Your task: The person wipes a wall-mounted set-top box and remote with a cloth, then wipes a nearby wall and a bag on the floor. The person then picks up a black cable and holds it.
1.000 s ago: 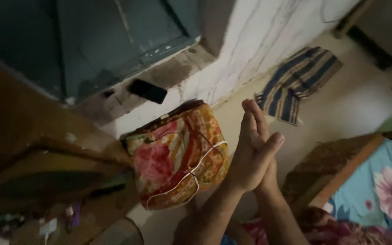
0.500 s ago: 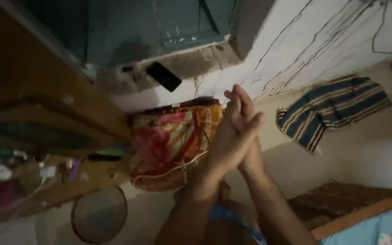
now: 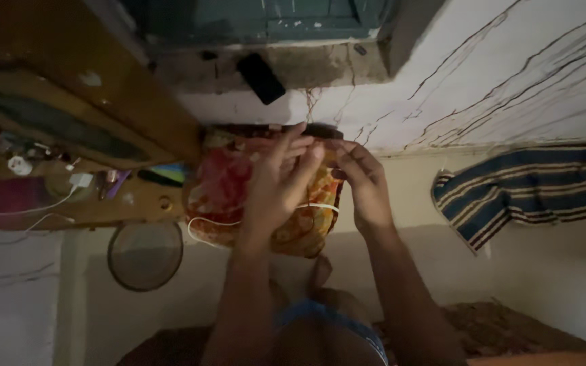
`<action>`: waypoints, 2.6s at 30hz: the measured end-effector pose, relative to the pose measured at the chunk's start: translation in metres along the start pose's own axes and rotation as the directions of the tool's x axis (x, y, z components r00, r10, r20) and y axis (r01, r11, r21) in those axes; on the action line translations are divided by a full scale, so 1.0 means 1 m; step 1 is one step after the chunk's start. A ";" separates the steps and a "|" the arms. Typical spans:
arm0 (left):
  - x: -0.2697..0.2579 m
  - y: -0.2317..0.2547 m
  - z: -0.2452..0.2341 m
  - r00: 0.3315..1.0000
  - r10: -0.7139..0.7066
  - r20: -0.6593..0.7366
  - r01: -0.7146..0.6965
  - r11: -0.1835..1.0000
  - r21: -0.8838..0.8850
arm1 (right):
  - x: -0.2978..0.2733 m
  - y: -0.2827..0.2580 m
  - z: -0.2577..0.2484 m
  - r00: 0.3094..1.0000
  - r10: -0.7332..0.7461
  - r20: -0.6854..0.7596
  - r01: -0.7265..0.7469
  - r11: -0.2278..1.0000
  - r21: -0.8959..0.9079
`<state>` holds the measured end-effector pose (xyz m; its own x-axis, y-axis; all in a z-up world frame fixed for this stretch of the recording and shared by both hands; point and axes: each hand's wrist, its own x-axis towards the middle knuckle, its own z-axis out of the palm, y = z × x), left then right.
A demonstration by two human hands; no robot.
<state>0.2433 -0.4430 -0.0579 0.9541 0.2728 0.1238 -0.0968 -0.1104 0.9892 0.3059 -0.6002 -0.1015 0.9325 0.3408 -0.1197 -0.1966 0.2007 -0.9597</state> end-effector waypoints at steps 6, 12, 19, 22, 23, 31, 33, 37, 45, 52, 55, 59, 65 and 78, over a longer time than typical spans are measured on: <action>0.005 -0.038 -0.018 0.978 -0.149 -0.143 0.156 0.987 0.043 | 0.016 0.070 -0.008 0.994 0.101 -0.042 -0.104 0.991 -0.083; 0.004 -0.126 -0.031 0.964 -0.218 -0.155 0.266 0.845 0.463 | 0.041 0.201 -0.013 0.988 0.131 -0.084 -0.153 0.918 -0.367; -0.030 -0.254 -0.022 0.761 -0.636 -0.129 0.592 0.598 0.540 | 0.008 0.289 -0.021 0.903 0.421 -0.082 -0.370 0.667 -0.647; -0.049 -0.276 -0.017 0.702 -0.704 -0.110 0.620 0.528 0.581 | -0.008 0.313 -0.027 0.869 0.481 -0.119 -0.394 0.525 -0.754; -0.053 -0.279 -0.017 0.724 -0.679 -0.120 0.613 0.554 0.563 | -0.012 0.320 -0.030 0.859 0.490 -0.151 -0.397 0.448 -0.801; -0.042 -0.288 -0.029 0.790 -0.607 -0.087 0.596 0.727 0.341 | -0.026 0.348 -0.047 0.871 0.464 -0.164 -0.381 0.426 -0.820; -0.038 -0.291 -0.032 0.846 -0.518 -0.123 0.532 0.807 0.258 | -0.024 0.349 -0.047 0.855 0.483 -0.191 -0.429 0.450 -0.783; -0.035 -0.302 -0.031 0.810 -0.569 -0.143 0.581 0.742 0.334 | -0.026 0.354 -0.052 0.922 0.350 -0.163 -0.334 0.509 -0.793; -0.041 -0.331 -0.030 0.818 -0.547 -0.179 0.569 0.721 0.395 | -0.021 0.383 -0.081 0.884 0.296 -0.362 -0.466 0.613 -0.638; -0.060 -0.315 -0.037 0.767 -0.636 -0.090 0.633 0.724 0.274 | -0.023 0.404 -0.093 0.527 0.817 -0.235 -0.801 0.570 0.186; -0.067 -0.304 -0.033 0.752 -0.654 -0.086 0.646 0.704 0.295 | -0.021 0.395 -0.079 0.638 0.737 -0.222 -0.671 0.674 0.310; -0.070 -0.280 -0.016 0.893 -0.433 -0.124 0.446 0.810 0.382 | -0.006 0.344 -0.054 0.811 0.584 -0.035 -0.506 0.731 0.457; -0.067 -0.231 -0.010 0.966 -0.248 -0.078 0.259 0.900 0.349 | 0.011 0.243 -0.022 0.977 -0.034 0.211 0.183 0.637 -0.749; 0.005 -0.116 -0.022 0.956 0.214 -0.202 -0.117 0.906 0.406 | 0.046 0.098 0.022 0.984 0.152 0.090 -0.176 0.891 0.418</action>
<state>0.2532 -0.4076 -0.1706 0.8341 0.4298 0.3458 -0.0846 -0.5198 0.8501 0.3225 -0.5446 -0.1952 0.8608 0.4482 -0.2410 -0.4658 0.5033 -0.7278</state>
